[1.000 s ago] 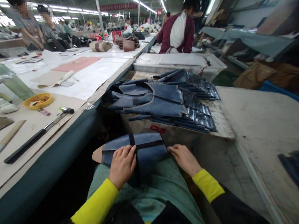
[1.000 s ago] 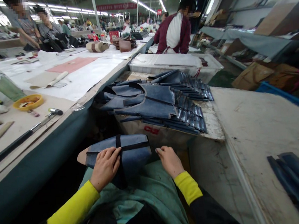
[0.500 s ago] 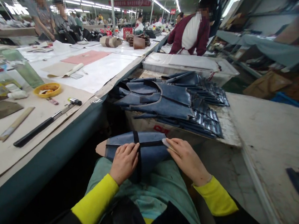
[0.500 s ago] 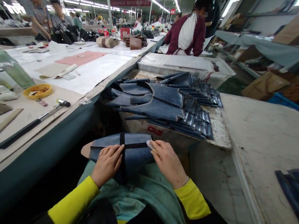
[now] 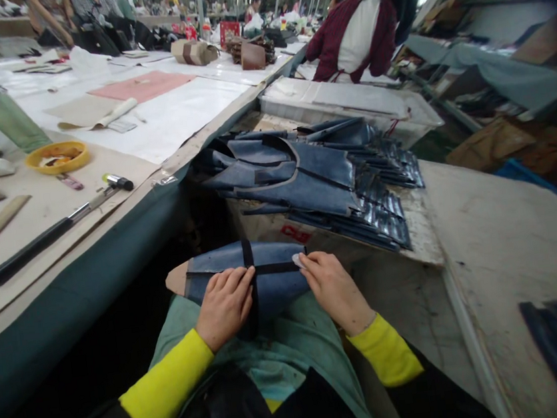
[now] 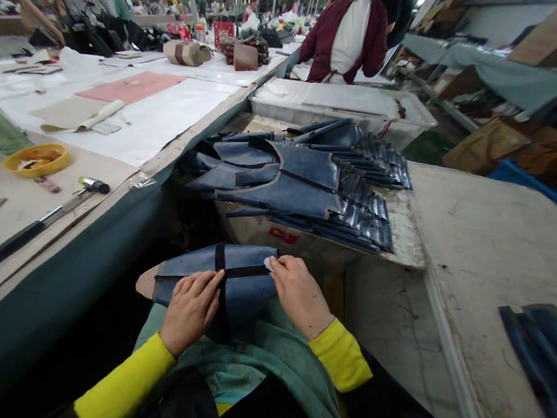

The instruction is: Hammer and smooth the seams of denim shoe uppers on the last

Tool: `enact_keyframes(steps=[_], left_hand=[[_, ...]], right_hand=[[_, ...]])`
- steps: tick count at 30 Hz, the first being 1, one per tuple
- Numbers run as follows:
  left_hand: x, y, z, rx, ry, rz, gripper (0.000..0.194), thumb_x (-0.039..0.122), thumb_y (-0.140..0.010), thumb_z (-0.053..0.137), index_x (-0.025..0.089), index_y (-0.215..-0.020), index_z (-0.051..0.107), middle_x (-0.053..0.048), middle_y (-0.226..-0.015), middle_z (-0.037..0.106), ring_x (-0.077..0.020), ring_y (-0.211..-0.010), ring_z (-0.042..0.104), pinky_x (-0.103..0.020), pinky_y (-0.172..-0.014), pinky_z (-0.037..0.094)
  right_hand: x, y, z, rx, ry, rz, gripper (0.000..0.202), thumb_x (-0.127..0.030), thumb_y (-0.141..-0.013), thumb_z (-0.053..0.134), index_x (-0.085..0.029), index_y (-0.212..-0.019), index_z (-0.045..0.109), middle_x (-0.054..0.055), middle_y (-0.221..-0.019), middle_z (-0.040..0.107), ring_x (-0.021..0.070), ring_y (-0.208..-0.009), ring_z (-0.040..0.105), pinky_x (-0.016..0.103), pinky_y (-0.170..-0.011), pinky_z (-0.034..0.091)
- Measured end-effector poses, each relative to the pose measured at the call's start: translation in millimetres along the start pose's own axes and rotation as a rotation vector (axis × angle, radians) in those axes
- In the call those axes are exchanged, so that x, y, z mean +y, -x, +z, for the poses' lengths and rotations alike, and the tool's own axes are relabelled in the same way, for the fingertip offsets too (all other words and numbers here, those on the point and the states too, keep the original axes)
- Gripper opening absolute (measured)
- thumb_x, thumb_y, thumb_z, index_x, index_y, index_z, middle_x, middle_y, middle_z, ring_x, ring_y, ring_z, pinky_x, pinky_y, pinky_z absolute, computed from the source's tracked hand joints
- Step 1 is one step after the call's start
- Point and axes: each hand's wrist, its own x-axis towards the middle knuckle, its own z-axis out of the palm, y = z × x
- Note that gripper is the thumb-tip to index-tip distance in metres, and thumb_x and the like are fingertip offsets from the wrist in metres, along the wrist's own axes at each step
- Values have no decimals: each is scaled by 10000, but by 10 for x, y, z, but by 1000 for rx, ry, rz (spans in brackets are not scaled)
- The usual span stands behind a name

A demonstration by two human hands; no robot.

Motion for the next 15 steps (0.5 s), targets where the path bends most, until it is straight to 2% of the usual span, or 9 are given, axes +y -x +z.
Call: enact_keyframes(steps=[7,12,15], left_hand=[[-35,64,-7,14,27,17,391,242,-913,406,183,-1292,479,-72,-1237,565,-220,-1104,488,-369,-947,361],[-38,108,-22,16,72,7,378,216,-906,416,180,-1276,489,-66,-1255,562,-214,-1132,476,-376,-968,361],[-37,102,-35,18,110,-10,360,205,-897,427,175,-1247,507,-67,-1241,572,-211,-1121,481,-382,-969,366]], right_hand=[[-39,-42,-15,-11,-42,-23,312,-207,-886,459,-125,-1163,577,121,-1013,577,234,-952,505,390,-873,452],[-346,-113,-45,-120,-257,-157,303,-205,-880,473,-149,-1159,577,102,-1039,588,203,-975,531,374,-902,448],[-543,-217,-64,-206,-287,-196,306,-203,-878,481,-128,-1158,580,105,-1035,593,197,-981,542,353,-913,439]])
